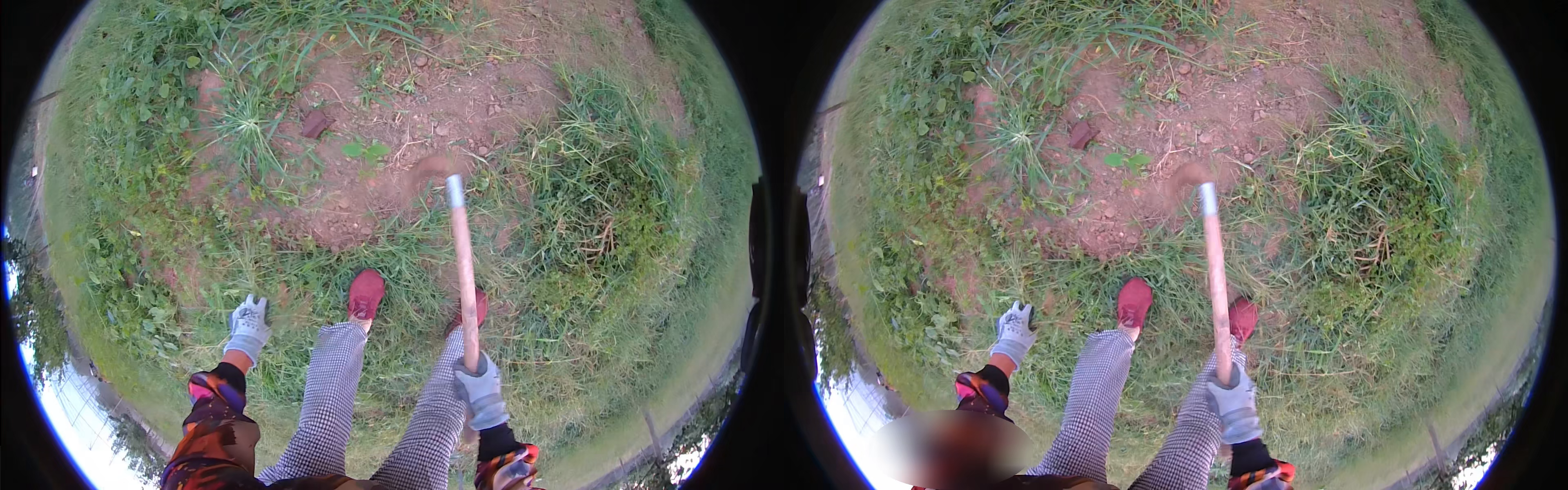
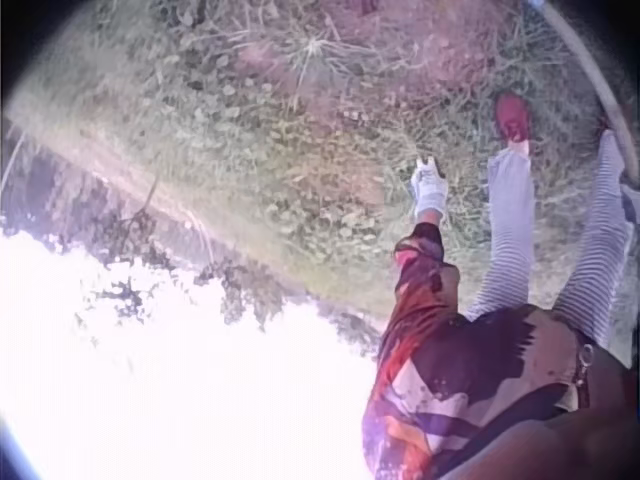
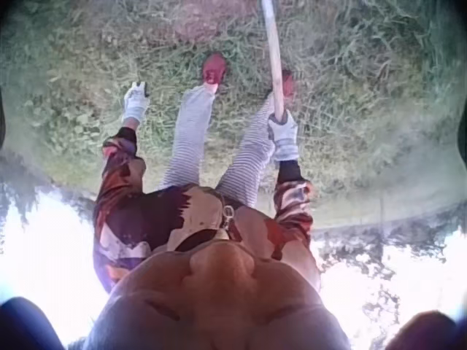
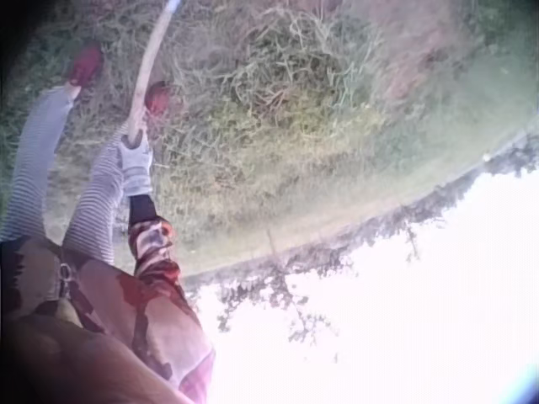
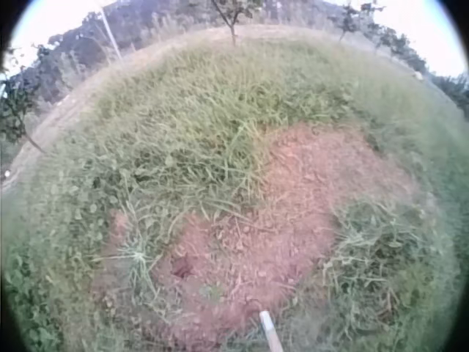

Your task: The person uses a hoe to loosen soil and remove weeds from a grassy area. They repeatedly strike the ground, pull up weeds by hand, and clear patches of vegetation.

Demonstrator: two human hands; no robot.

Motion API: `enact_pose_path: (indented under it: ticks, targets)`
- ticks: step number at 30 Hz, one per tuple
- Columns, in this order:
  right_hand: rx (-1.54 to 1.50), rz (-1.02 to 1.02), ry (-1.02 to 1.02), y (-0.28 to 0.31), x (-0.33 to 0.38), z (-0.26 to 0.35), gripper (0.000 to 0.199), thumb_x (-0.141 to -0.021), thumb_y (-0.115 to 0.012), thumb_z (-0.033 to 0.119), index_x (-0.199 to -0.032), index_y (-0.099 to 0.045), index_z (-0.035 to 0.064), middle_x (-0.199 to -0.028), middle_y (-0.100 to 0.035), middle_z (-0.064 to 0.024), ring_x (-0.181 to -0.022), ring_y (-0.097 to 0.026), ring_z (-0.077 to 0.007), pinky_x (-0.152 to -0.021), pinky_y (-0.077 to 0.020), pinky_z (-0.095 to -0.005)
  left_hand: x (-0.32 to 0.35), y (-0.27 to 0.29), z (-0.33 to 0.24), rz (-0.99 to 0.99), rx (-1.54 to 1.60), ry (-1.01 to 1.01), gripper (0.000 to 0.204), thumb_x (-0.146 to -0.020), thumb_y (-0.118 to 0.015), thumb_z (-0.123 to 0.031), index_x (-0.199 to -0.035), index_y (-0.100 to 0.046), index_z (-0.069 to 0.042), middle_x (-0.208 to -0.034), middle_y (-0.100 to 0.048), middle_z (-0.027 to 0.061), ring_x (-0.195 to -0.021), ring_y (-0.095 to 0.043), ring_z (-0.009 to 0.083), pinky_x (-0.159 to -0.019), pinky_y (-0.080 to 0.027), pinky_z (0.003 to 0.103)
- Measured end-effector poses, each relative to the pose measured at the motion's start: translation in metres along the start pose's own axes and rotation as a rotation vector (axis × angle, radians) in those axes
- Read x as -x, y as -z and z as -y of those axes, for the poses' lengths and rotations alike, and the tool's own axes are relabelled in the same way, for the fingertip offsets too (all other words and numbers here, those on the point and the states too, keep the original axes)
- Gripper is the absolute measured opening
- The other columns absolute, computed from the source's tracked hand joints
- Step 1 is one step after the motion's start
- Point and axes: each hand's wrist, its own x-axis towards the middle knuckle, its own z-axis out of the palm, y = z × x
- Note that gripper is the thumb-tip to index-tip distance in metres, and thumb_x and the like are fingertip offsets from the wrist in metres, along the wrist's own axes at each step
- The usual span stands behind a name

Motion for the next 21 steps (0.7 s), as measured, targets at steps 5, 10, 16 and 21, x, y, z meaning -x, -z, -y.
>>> enact_pose_path:
  ticks: [5,10,16,21]
  targets:
    - [-0.521,0.219,-0.013,-0.055,-0.025,0.000,0.017,-0.076,-0.058,0.008,-0.091,-0.052,0.0002,-0.052,-0.048,-0.0028,-0.039,-0.046,-0.0132,-0.037,-0.0382,-0.0250,0.000,0.014,-0.057,-0.122,-0.023,-0.115,0.046,-0.063,-0.067,-0.024,-0.105,-0.052,-0.011,-0.111,-0.049,0.0171,-0.098,-0.052,0.0324,-0.080,-0.044,0.041]
    - [-0.596,0.206,-0.168,-0.063,-0.032,-0.019,0.015,-0.076,-0.058,0.004,-0.090,-0.052,0.0019,-0.058,-0.049,-0.0014,-0.041,-0.045,-0.0113,-0.036,-0.0366,-0.0248,0.042,-0.012,-0.071,-0.112,0.004,0.186,0.046,-0.063,-0.067,-0.024,-0.104,-0.053,-0.011,-0.108,-0.049,0.0174,-0.096,-0.052,0.0330,-0.081,-0.044,0.041]
    - [-0.615,0.233,-0.114,-0.042,-0.038,-0.014,0.019,-0.076,-0.058,0.001,-0.093,-0.049,0.0012,-0.061,-0.049,-0.0023,-0.042,-0.046,-0.0116,-0.037,-0.0386,-0.0256,-0.010,0.005,-0.149,-0.070,-0.008,-0.235,0.056,-0.060,-0.070,-0.026,-0.111,-0.052,-0.013,-0.118,-0.045,0.0154,-0.105,-0.047,0.0326,-0.087,-0.041,0.041]
    - [-0.591,0.204,-0.039,-0.048,-0.037,-0.005,0.023,-0.075,-0.058,-0.001,-0.096,-0.049,0.0027,-0.064,-0.051,-0.0024,-0.044,-0.047,-0.0106,-0.038,-0.0382,-0.0245,-0.113,-0.008,-0.205,-0.204,-0.072,-0.489,0.083,-0.063,-0.071,-0.034,-0.133,-0.030,-0.015,-0.136,-0.029,0.0137,-0.123,-0.030,0.0332,-0.100,-0.025,0.047]
